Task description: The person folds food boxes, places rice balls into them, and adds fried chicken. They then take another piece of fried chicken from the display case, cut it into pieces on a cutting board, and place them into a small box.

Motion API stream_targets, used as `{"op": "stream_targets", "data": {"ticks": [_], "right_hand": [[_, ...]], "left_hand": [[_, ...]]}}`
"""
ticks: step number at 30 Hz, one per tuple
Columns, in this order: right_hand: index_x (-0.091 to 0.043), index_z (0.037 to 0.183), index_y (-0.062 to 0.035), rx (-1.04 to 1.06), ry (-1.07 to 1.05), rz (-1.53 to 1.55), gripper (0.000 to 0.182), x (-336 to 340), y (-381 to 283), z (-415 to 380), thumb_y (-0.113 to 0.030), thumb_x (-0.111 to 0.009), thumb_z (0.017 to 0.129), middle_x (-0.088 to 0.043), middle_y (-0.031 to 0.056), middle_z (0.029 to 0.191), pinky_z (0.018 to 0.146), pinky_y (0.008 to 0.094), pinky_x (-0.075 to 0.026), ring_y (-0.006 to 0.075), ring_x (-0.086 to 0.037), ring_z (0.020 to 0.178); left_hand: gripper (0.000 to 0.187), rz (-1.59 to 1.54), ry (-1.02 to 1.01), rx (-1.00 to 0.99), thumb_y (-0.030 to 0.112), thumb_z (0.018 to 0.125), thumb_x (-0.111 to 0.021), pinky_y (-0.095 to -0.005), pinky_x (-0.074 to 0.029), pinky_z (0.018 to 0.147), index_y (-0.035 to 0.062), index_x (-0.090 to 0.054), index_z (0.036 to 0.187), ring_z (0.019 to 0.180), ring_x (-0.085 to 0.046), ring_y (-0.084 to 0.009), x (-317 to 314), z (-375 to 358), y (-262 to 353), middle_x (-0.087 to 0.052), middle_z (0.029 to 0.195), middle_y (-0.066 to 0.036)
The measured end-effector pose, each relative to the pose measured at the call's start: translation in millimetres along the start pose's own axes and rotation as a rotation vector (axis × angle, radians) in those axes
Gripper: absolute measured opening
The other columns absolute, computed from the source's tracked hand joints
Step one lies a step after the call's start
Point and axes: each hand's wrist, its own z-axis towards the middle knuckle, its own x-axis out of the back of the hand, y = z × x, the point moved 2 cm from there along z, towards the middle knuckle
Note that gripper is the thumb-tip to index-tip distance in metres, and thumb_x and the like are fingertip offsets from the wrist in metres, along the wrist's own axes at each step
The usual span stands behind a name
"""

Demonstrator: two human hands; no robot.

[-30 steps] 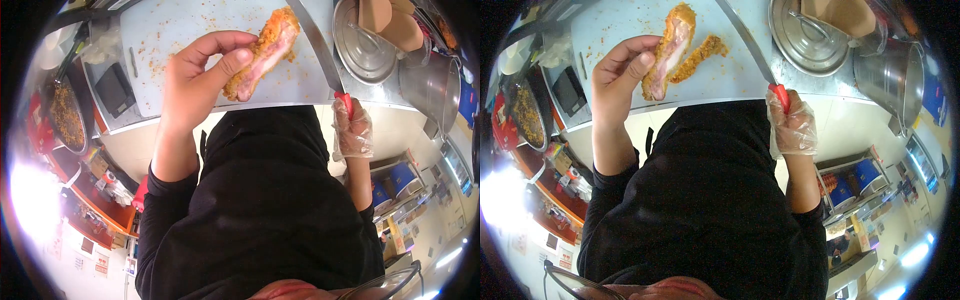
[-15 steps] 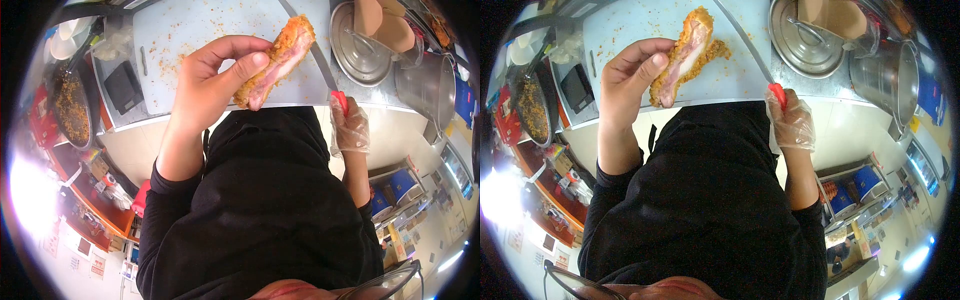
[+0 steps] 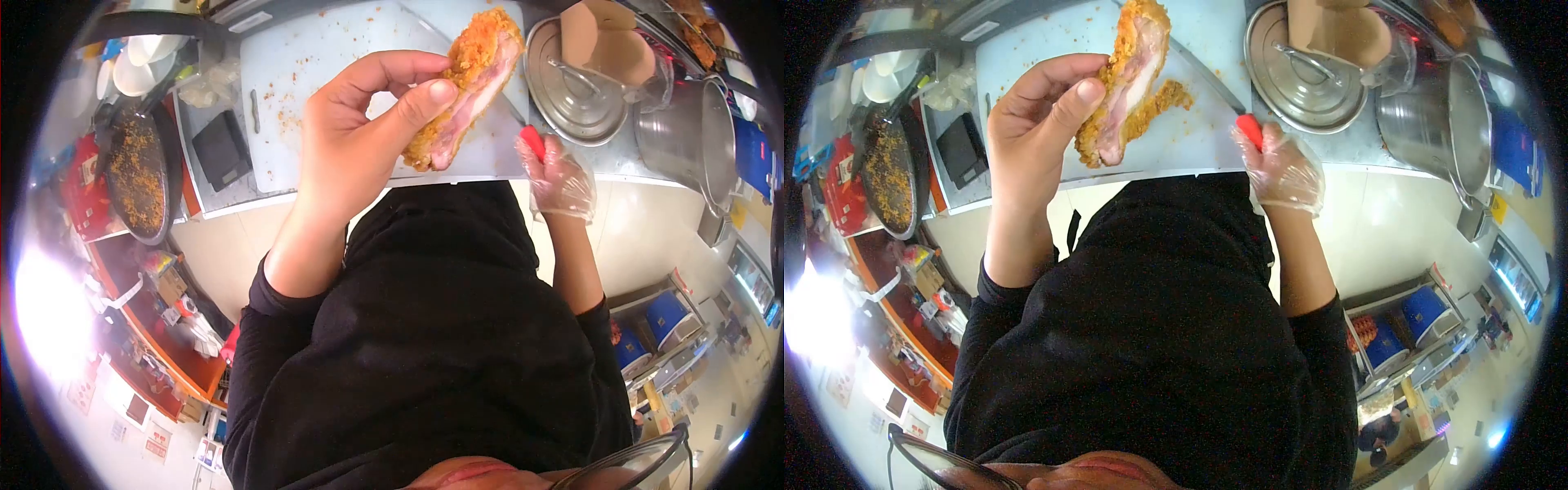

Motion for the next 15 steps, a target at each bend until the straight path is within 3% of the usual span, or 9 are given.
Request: {"op": "stream_targets", "data": {"ticks": [4, 7, 9, 11, 15], "right_hand": [[-0.063, 0.104, -0.0132, 0.18, 0.131, -0.161, 0.04, 4, -11, 19, -0.05, -0.054, 0.091, -0.066, 0.0168, 0.095, 0.069, 0.0452, -0.051, 0.0332, -0.065, 0.084], [-0.065, 0.111, -0.0138, 0.291, 0.374, 0.147, 0.037, 30, -23, 11, -0.044, -0.055, 0.091, -0.067, 0.0141, 0.097, 0.075, 0.0424, -0.052, 0.0315, -0.064, 0.088], [-0.065, 0.114, -0.0145, 0.397, 0.597, 0.18, 0.031, 56, -28, -9, -0.022, -0.068, 0.084, -0.067, 0.0128, 0.099, 0.075, 0.0409, -0.053, 0.0315, -0.065, 0.087], [-0.065, 0.115, -0.013, 0.511, 0.757, 0.449, 0.039, 80, -27, -27, -0.008, -0.07, 0.076, -0.066, 0.0156, 0.095, 0.07, 0.0416, -0.052, 0.0342, -0.063, 0.08], [-0.064, 0.116, -0.0071, 0.545, 0.951, 0.415, 0.043, 128, -27, -69, 0.003, -0.069, 0.074, -0.066, 0.0138, 0.096, 0.073, 0.0396, -0.051, 0.0324, -0.063, 0.084]], "left_hand": [[0.022, -0.025, 0.091, -0.179, 0.012, 0.085, -0.073, -0.0219, -0.048, 0.07, -0.0009, -0.068, 0.102, 0.076, -0.057, -0.0055, -20, 8, 24, -0.065, 0.083, -0.002], [0.023, 0.007, 0.155, -0.266, 0.013, 0.084, -0.074, -0.0225, -0.048, 0.071, -0.0005, -0.068, 0.102, 0.077, -0.056, -0.0052, -39, 9, 51, -0.065, 0.083, -0.001], [0.023, 0.025, 0.173, -0.34, 0.011, 0.082, -0.075, -0.0226, -0.048, 0.074, -0.0009, -0.067, 0.101, 0.08, -0.058, -0.0063, -50, 10, 64, -0.066, 0.086, -0.002], [0.023, -0.002, 0.168, -0.399, 0.009, 0.082, -0.075, -0.0228, -0.048, 0.076, -0.0011, -0.067, 0.101, 0.081, -0.059, -0.007, -63, 8, 78, -0.066, 0.088, -0.002], [0.025, -0.09, 0.022, -0.418, 0.005, 0.082, -0.074, -0.0238, -0.048, 0.077, -0.0027, -0.063, 0.103, 0.084, -0.061, -0.0088, -88, 1, 94, -0.067, 0.092, -0.005]]}}
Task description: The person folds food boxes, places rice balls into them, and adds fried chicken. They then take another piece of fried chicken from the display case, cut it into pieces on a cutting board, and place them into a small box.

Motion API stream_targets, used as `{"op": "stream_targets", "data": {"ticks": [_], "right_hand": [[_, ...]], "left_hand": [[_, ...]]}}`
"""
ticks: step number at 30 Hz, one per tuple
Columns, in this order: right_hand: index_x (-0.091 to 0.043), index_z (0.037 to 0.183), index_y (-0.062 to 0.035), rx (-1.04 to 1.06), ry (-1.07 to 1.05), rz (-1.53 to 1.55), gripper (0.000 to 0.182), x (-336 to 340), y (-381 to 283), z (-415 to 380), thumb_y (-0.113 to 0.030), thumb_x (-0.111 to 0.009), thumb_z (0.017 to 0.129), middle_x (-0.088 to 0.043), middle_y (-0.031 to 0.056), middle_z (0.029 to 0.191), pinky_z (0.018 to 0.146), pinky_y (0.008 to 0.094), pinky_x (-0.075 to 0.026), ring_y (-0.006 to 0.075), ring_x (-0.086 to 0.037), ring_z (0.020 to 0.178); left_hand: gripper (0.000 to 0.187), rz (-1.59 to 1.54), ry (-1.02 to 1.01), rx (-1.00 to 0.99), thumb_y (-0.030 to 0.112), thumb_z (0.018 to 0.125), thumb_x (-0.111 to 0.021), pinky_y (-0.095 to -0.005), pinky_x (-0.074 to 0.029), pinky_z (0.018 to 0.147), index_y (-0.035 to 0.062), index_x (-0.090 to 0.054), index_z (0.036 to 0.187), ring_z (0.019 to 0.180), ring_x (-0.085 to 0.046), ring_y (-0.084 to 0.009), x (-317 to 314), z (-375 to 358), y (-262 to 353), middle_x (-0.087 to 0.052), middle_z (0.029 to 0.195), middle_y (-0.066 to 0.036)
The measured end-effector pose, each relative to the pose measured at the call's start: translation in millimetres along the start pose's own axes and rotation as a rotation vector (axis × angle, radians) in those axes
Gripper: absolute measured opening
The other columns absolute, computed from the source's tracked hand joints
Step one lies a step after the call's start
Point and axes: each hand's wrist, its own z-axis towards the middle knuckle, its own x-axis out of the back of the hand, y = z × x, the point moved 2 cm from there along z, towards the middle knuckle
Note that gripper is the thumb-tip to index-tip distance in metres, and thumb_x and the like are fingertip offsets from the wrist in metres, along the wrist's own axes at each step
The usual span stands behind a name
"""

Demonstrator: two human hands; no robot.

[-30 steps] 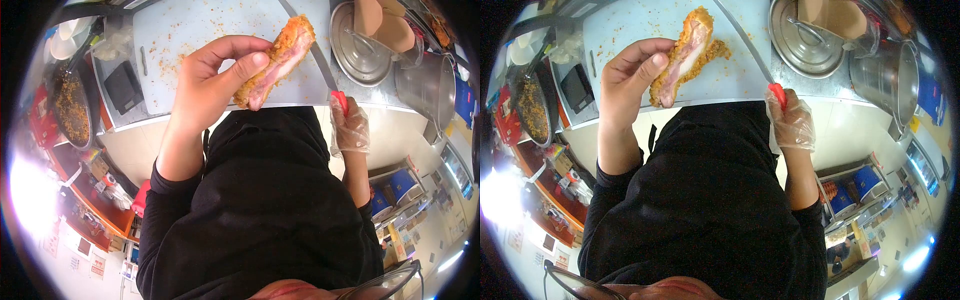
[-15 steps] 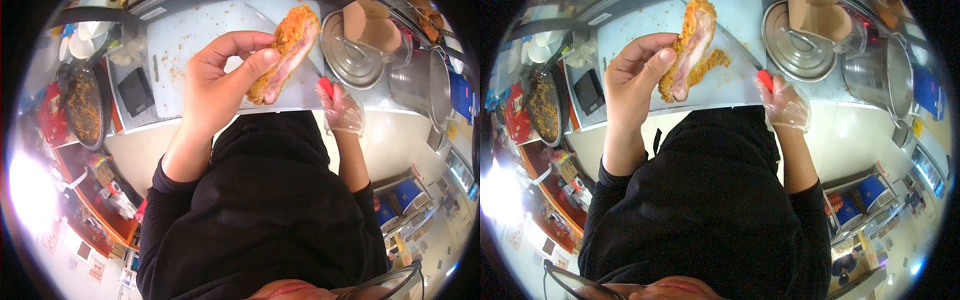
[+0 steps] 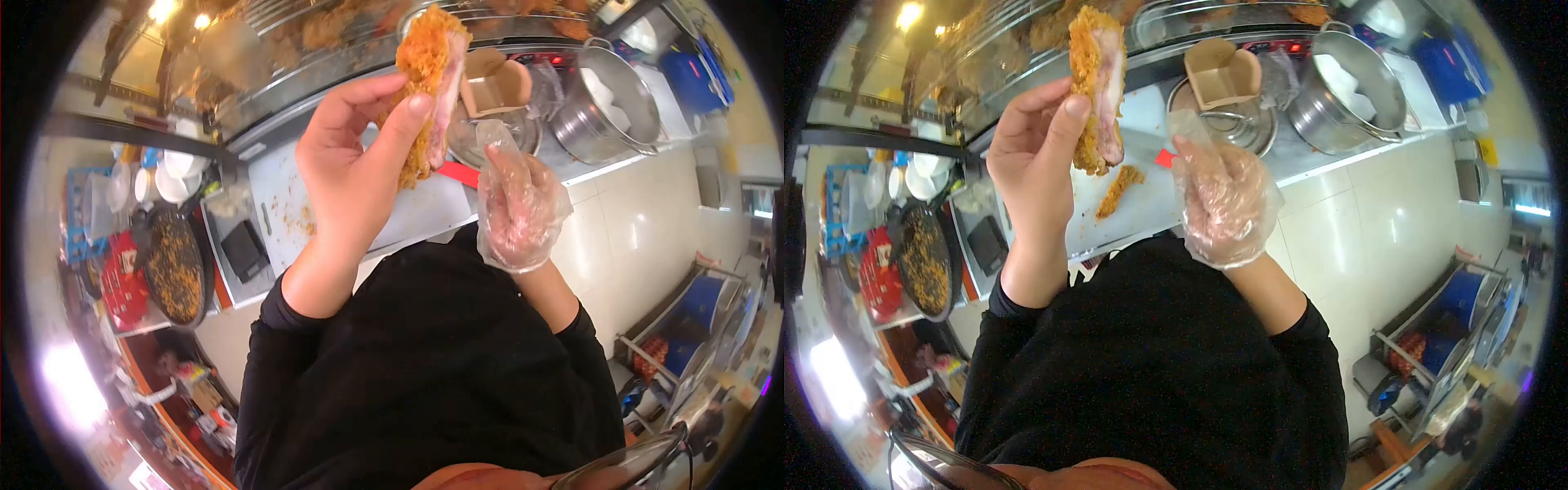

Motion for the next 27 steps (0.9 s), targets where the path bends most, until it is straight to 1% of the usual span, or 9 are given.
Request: {"op": "stream_targets", "data": {"ticks": [2, 3, 6, 7, 10, 13, 16, 21, 27], "right_hand": [[-0.064, 0.118, -0.0075, 0.011, 0.073, 0.0, 0.049, 18, -13, 6, 0.004, -0.07, 0.071, -0.065, 0.0139, 0.097, 0.073, 0.0397, -0.051, 0.0327, -0.062, 0.085], [-0.065, 0.116, -0.0076, 0.02, 0.102, -0.111, 0.051, 25, -22, 7, 0.005, -0.072, 0.067, -0.063, 0.0163, 0.1, 0.074, 0.0391, -0.05, 0.0331, -0.062, 0.087], [-0.068, 0.115, -0.0162, 0.114, 0.215, -0.224, 0.057, 27, -17, 6, 0.002, -0.069, 0.061, -0.061, 0.0113, 0.096, 0.065, 0.0377, -0.051, 0.0292, -0.061, 0.082], [-0.069, 0.114, -0.0202, 0.062, 0.229, -0.172, 0.056, 25, -15, 2, -0.001, -0.071, 0.061, -0.06, 0.0099, 0.099, 0.069, 0.0376, -0.051, 0.0287, -0.061, 0.085], [-0.069, 0.113, -0.0215, 0.101, 0.263, -0.218, 0.055, 31, -18, 4, -0.005, -0.072, 0.062, -0.06, 0.0108, 0.098, 0.07, 0.0379, -0.052, 0.0289, -0.062, 0.085], [-0.071, 0.108, -0.0223, 0.057, 0.171, -0.287, 0.05, 32, -17, 5, -0.003, -0.076, 0.063, -0.054, 0.0083, 0.096, 0.069, 0.0346, -0.049, 0.0262, -0.058, 0.088], [-0.071, 0.108, -0.0261, 0.05, 0.204, -0.356, 0.051, 32, -19, 6, -0.005, -0.076, 0.061, -0.054, 0.0078, 0.096, 0.068, 0.0341, -0.048, 0.0259, -0.058, 0.088], [-0.071, 0.11, -0.025, 0.028, 0.148, -0.297, 0.053, 36, -23, 8, -0.004, -0.074, 0.061, -0.053, 0.0081, 0.099, 0.07, 0.0351, -0.049, 0.0263, -0.058, 0.089], [-0.071, 0.108, -0.0222, 0.023, 0.195, -0.184, 0.052, 33, -22, 2, -0.001, -0.073, 0.062, -0.054, 0.0085, 0.102, 0.071, 0.0359, -0.05, 0.0277, -0.058, 0.09]], "left_hand": [[0.025, -0.014, -0.022, -0.011, 0.003, 0.082, -0.073, -0.0229, -0.048, 0.075, -0.0033, -0.062, 0.103, 0.083, -0.061, -0.0084, -14, -2, 9, -0.066, 0.09, -0.006], [0.024, -0.026, -0.042, -0.008, 0.002, 0.082, -0.074, -0.0226, -0.048, 0.074, -0.0034, -0.062, 0.103, 0.082, -0.061, -0.0084, -19, -4, 10, -0.066, 0.09, -0.006], [0.023, -0.022, -0.095, -0.024, 0.001, 0.082, -0.073, -0.0217, -0.048, 0.072, -0.0037, -0.061, 0.101, 0.08, -0.061, -0.0078, -34, -6, 10, -0.066, 0.088, -0.006], [0.023, 0.0, -0.12, -0.026, 0.001, 0.082, -0.073, -0.0217, -0.048, 0.072, -0.0037, -0.061, 0.101, 0.08, -0.061, -0.0077, -37, -8, 10, -0.066, 0.088, -0.006], [0.023, 0.022, -0.171, -0.025, 0.001, 0.082, -0.072, -0.0217, -0.048, 0.071, -0.0036, -0.06, 0.101, 0.079, -0.061, -0.0077, -42, -11, 10, -0.066, 0.087, -0.007], [0.022, 0.01, -0.182, -0.006, 0.002, 0.083, -0.072, -0.0221, -0.049, 0.069, -0.0037, -0.06, 0.101, 0.077, -0.062, -0.0083, -45, -11, 12, -0.067, 0.086, -0.008], [0.02, -0.007, -0.194, 0.025, 0.002, 0.084, -0.071, -0.0231, -0.05, 0.067, -0.0038, -0.06, 0.1, 0.076, -0.063, -0.0093, -46, -12, 15, -0.067, 0.086, -0.009], [0.018, -0.172, -0.225, 0.139, 0.003, 0.087, -0.068, -0.0243, -0.051, 0.068, -0.0044, -0.06, 0.102, 0.075, -0.063, -0.0101, -46, -14, 17, -0.067, 0.086, -0.01], [0.017, -0.136, -0.236, 0.141, 0.003, 0.088, -0.067, -0.024, -0.051, 0.073, -0.0041, -0.062, 0.103, 0.08, -0.062, -0.0096, -33, -11, 6, -0.067, 0.091, -0.009]]}}
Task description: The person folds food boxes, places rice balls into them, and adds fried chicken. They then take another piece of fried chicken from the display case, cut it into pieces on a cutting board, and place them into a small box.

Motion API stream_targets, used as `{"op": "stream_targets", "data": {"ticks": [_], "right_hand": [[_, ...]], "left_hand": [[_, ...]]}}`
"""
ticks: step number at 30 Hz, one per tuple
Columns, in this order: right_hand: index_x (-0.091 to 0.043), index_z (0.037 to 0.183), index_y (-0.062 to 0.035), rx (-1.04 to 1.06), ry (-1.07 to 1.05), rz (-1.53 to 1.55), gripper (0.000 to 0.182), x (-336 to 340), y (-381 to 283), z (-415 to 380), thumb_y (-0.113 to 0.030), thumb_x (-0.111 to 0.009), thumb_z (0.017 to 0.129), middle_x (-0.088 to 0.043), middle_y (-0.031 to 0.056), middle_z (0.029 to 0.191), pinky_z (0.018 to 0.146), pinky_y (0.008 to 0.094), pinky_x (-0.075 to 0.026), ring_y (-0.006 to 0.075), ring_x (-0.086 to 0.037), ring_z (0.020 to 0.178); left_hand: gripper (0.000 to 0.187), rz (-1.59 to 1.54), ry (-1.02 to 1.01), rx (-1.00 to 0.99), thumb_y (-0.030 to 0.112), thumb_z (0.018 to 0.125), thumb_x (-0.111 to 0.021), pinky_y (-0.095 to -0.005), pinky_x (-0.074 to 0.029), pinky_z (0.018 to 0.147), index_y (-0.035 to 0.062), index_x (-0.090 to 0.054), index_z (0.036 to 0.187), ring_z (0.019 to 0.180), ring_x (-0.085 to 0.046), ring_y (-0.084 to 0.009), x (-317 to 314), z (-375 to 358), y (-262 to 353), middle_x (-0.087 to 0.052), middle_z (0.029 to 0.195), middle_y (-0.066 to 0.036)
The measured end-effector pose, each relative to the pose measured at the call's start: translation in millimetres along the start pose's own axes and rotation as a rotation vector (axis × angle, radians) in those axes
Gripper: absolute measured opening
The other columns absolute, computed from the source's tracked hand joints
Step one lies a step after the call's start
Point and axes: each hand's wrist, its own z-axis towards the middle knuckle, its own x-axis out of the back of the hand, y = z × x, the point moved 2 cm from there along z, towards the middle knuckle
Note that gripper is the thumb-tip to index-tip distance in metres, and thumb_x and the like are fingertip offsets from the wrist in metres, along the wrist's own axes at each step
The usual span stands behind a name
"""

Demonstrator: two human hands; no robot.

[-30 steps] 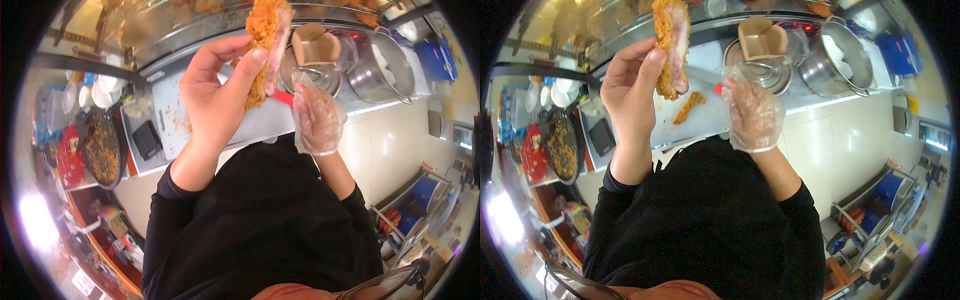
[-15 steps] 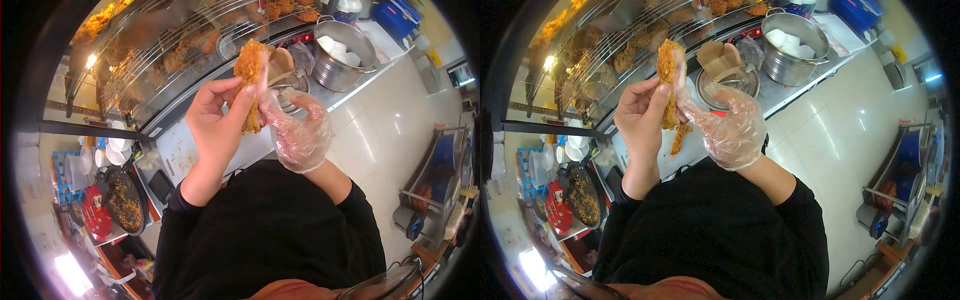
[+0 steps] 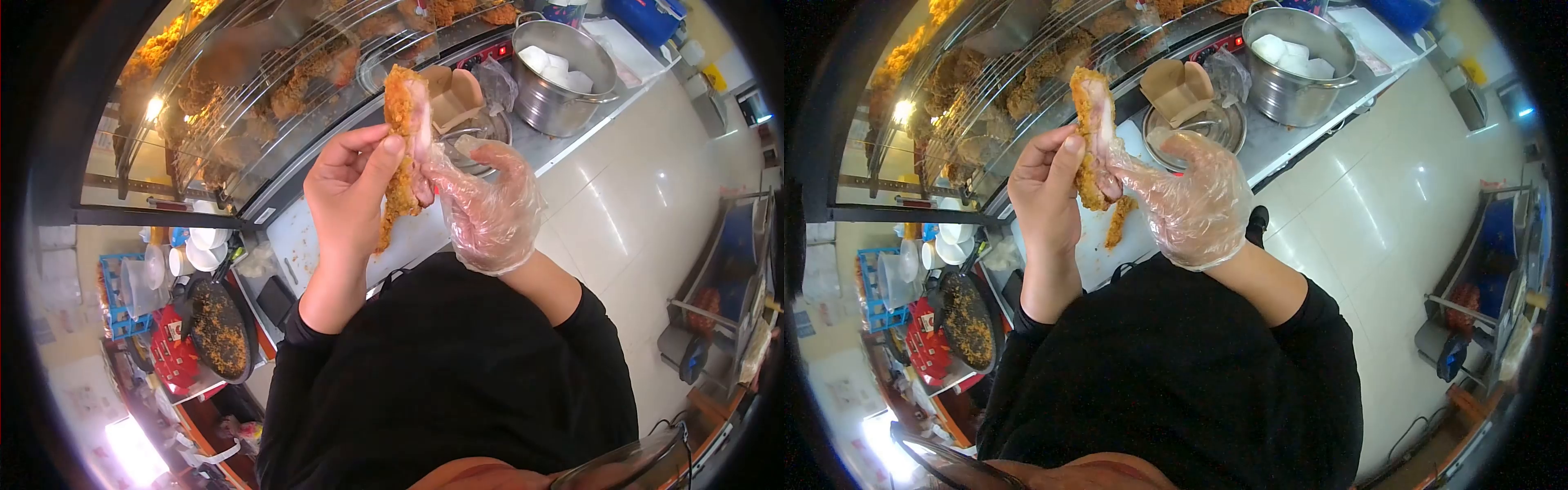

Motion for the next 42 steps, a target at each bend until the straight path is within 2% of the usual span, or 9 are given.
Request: {"op": "stream_targets", "data": {"ticks": [4, 13, 17, 20, 26, 29, 32, 37, 42], "right_hand": [[-0.07, 0.111, -0.0203, -0.03, 0.047, 0.054, 0.045, -1, -1, -4, -0.007, -0.071, 0.068, -0.06, 0.0129, 0.1, 0.074, 0.0406, -0.051, 0.03, -0.062, 0.089], [-0.07, 0.109, -0.0237, -0.041, 0.049, 0.067, 0.043, 2, -3, -7, -0.009, -0.073, 0.068, -0.06, 0.011, 0.101, 0.073, 0.0396, -0.051, 0.0289, -0.061, 0.091], [-0.07, 0.107, -0.024, 0.047, 0.067, 0.088, 0.04, 1, -3, -6, -0.011, -0.074, 0.069, -0.063, 0.0117, 0.1, 0.071, 0.0399, -0.052, 0.0288, -0.063, 0.087], [-0.071, 0.106, -0.024, 0.061, 0.016, 0.057, 0.04, 1, -5, -1, -0.012, -0.074, 0.068, -0.064, 0.0124, 0.1, 0.07, 0.04, -0.053, 0.0285, -0.064, 0.084], [-0.071, 0.106, -0.024, 0.015, 0.068, 0.066, 0.042, 1, -4, -2, -0.012, -0.074, 0.066, -0.065, 0.0105, 0.1, 0.071, 0.0399, -0.053, 0.0274, -0.065, 0.085], [-0.071, 0.105, -0.0246, 0.008, 0.107, 0.095, 0.042, -1, -5, -7, -0.011, -0.075, 0.065, -0.064, 0.0089, 0.1, 0.073, 0.0393, -0.052, 0.0267, -0.064, 0.087], [-0.071, 0.104, -0.0257, 0.007, 0.075, 0.082, 0.04, -3, -8, -6, -0.013, -0.076, 0.066, -0.064, 0.0077, 0.101, 0.074, 0.0388, -0.051, 0.0262, -0.064, 0.089], [-0.072, 0.102, -0.0256, 0.066, 0.083, 0.008, 0.036, -11, -10, -6, -0.018, -0.078, 0.067, -0.063, 0.0069, 0.1, 0.075, 0.0392, -0.05, 0.0261, -0.063, 0.091], [-0.072, 0.102, -0.024, 0.027, 0.019, 0.054, 0.037, -15, -13, -5, -0.014, -0.076, 0.067, -0.064, 0.009, 0.1, 0.076, 0.0396, -0.05, 0.027, -0.063, 0.091]], "left_hand": [[0.018, -0.041, -0.033, 0.032, 0.006, 0.091, -0.063, -0.0266, -0.052, 0.075, -0.0038, -0.062, 0.106, 0.083, -0.064, -0.0125, 5, -1, -3, -0.067, 0.096, -0.01], [0.018, -0.053, -0.039, 0.032, 0.007, 0.093, -0.06, -0.0287, -0.054, 0.076, -0.0041, -0.061, 0.107, 0.085, -0.065, -0.0145, 8, -2, -5, -0.067, 0.099, -0.011], [0.018, -0.055, -0.075, -0.007, 0.006, 0.093, -0.061, -0.028, -0.052, 0.076, -0.0042, -0.061, 0.107, 0.085, -0.064, -0.0136, 4, -6, 0, -0.067, 0.099, -0.011], [0.016, -0.179, -0.094, 0.0, 0.003, 0.09, -0.065, -0.0263, -0.054, 0.066, -0.0038, -0.062, 0.104, 0.077, -0.064, -0.0126, -4, -8, 7, -0.068, 0.093, -0.011], [0.015, -0.039, 0.049, -0.058, 0.003, 0.091, -0.063, -0.0272, -0.054, 0.064, -0.0038, -0.062, 0.104, 0.072, -0.065, -0.0128, 5, -5, -1, -0.068, 0.091, -0.012], [0.015, -0.048, 0.055, -0.057, 0.003, 0.091, -0.063, -0.0266, -0.053, 0.066, -0.0036, -0.062, 0.104, 0.072, -0.064, -0.0122, 4, -6, 0, -0.068, 0.09, -0.011], [0.015, -0.173, -0.07, -0.005, 0.004, 0.091, -0.064, -0.0253, -0.052, 0.071, -0.0033, -0.062, 0.104, 0.076, -0.064, -0.011, 1, -11, 9, -0.068, 0.09, -0.011], [0.015, -0.096, -0.006, -0.023, 0.004, 0.091, -0.064, -0.0244, -0.051, 0.073, -0.0031, -0.063, 0.104, 0.078, -0.064, -0.0102, 11, -11, 6, -0.068, 0.09, -0.01], [0.016, -0.047, 0.008, -0.062, 0.004, 0.091, -0.063, -0.0246, -0.05, 0.075, -0.0036, -0.062, 0.105, 0.081, -0.063, -0.0102, 21, -12, 6, -0.068, 0.094, -0.01]]}}
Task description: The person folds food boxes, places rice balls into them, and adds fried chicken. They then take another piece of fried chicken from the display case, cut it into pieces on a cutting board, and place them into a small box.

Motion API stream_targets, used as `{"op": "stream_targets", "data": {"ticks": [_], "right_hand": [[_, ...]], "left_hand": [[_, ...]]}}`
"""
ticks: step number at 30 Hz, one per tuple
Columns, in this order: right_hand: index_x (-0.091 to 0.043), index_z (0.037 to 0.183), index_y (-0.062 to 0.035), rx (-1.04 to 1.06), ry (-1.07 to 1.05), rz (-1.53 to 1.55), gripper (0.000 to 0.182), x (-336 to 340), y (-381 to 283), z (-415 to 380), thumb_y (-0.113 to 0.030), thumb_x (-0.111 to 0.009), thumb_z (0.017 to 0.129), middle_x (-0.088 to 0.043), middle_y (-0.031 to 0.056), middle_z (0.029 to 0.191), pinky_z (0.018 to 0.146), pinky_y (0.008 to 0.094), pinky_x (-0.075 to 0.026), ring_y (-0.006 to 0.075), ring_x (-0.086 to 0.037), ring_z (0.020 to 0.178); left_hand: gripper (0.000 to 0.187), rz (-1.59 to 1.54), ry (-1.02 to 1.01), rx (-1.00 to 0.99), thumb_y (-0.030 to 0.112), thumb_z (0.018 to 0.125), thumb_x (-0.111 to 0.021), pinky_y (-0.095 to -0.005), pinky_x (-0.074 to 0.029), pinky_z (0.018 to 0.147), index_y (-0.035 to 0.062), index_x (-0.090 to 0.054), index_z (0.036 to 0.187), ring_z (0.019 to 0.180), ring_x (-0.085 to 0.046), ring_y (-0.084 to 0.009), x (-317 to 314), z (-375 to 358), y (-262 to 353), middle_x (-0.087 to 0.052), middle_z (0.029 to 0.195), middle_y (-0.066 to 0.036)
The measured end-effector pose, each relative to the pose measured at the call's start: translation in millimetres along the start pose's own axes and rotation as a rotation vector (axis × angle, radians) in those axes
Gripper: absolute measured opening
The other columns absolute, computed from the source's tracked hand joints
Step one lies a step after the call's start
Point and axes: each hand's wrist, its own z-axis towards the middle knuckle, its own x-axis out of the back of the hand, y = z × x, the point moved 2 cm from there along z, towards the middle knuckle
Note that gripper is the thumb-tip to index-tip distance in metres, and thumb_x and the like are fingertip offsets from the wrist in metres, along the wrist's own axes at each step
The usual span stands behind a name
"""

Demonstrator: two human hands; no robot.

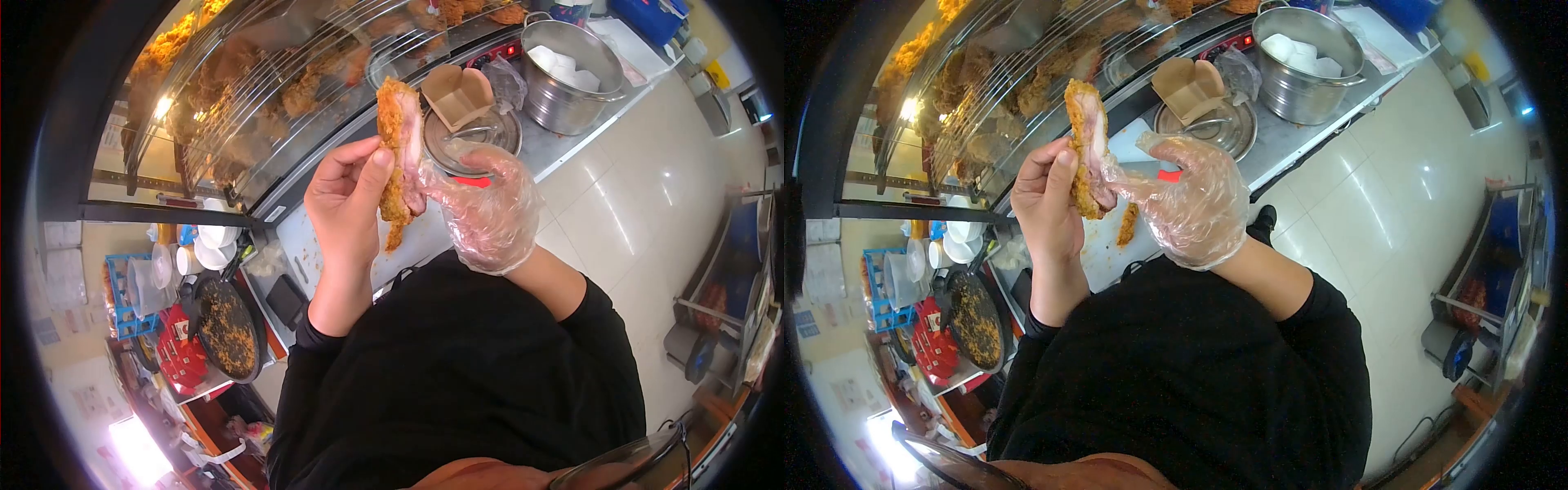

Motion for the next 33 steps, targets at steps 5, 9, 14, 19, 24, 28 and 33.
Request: {"op": "stream_targets", "data": {"ticks": [5, 9, 14, 19, 24, 28, 33], "right_hand": [[-0.072, 0.106, -0.0231, -0.015, -0.019, 0.099, 0.04, 3, -4, 7, -0.012, -0.074, 0.068, -0.064, 0.012, 0.099, 0.076, 0.0403, -0.051, 0.0288, -0.064, 0.089], [-0.071, 0.108, -0.0222, 0.013, -0.046, 0.113, 0.04, 3, -6, 10, -0.013, -0.074, 0.069, -0.065, 0.0129, 0.096, 0.075, 0.0409, -0.052, 0.0298, -0.065, 0.086], [-0.071, 0.109, -0.0228, 0.022, -0.044, 0.103, 0.04, 2, -7, 9, -0.013, -0.073, 0.071, -0.065, 0.013, 0.095, 0.076, 0.0417, -0.052, 0.0302, -0.065, 0.087], [-0.071, 0.108, -0.0233, -0.024, -0.068, 0.151, 0.04, -2, -4, 7, -0.012, -0.073, 0.07, -0.064, 0.0124, 0.098, 0.076, 0.0407, -0.051, 0.0297, -0.064, 0.086], [-0.071, 0.106, -0.022, -0.075, -0.02, 0.239, 0.042, -5, -11, 6, -0.007, -0.072, 0.067, -0.062, 0.0117, 0.098, 0.074, 0.0398, -0.05, 0.0289, -0.062, 0.085], [-0.07, 0.107, -0.0221, -0.041, -0.031, 0.237, 0.045, -7, -14, 7, -0.005, -0.073, 0.066, -0.062, 0.0106, 0.097, 0.073, 0.0387, -0.05, 0.0283, -0.062, 0.087], [-0.069, 0.109, -0.0205, -0.051, -0.092, 0.317, 0.047, -15, -15, 5, -0.003, -0.073, 0.066, -0.061, 0.0105, 0.1, 0.073, 0.0351, -0.051, 0.026, -0.062, 0.086]], "left_hand": [[0.018, 0.03, -0.019, -0.045, 0.005, 0.092, -0.061, -0.0251, -0.05, 0.08, -0.0044, -0.062, 0.107, 0.087, -0.063, -0.0112, 6, -1, 0, -0.067, 0.1, -0.01], [0.017, 0.0, 0.016, -0.035, 0.003, 0.091, -0.064, -0.0246, -0.051, 0.073, -0.0043, -0.061, 0.106, 0.078, -0.064, -0.0101, 3, -2, 4, -0.068, 0.092, -0.01], [0.017, 0.061, 0.037, -0.086, 0.001, 0.091, -0.063, -0.0245, -0.052, 0.07, -0.0054, -0.059, 0.106, 0.077, -0.064, -0.0112, 2, -3, 4, -0.068, 0.09, -0.011], [0.017, 0.042, 0.041, -0.09, 0.0, 0.09, -0.063, -0.0245, -0.052, 0.071, -0.0054, -0.06, 0.106, 0.078, -0.064, -0.0112, 4, -4, 3, -0.068, 0.091, -0.011], [0.017, 0.06, 0.065, -0.082, 0.0, 0.09, -0.063, -0.0244, -0.052, 0.072, -0.0052, -0.06, 0.107, 0.079, -0.064, -0.0106, 6, -7, 3, -0.068, 0.091, -0.011], [0.018, 0.048, 0.073, -0.093, 0.001, 0.09, -0.063, -0.0239, -0.051, 0.074, -0.0049, -0.061, 0.107, 0.08, -0.064, -0.0099, 11, -10, 4, -0.069, 0.092, -0.01], [0.018, 0.067, 0.132, -0.107, 0.002, 0.09, -0.064, -0.0231, -0.05, 0.075, -0.0046, -0.061, 0.107, 0.081, -0.063, -0.0091, 18, -14, 6, -0.069, 0.092, -0.009]]}}
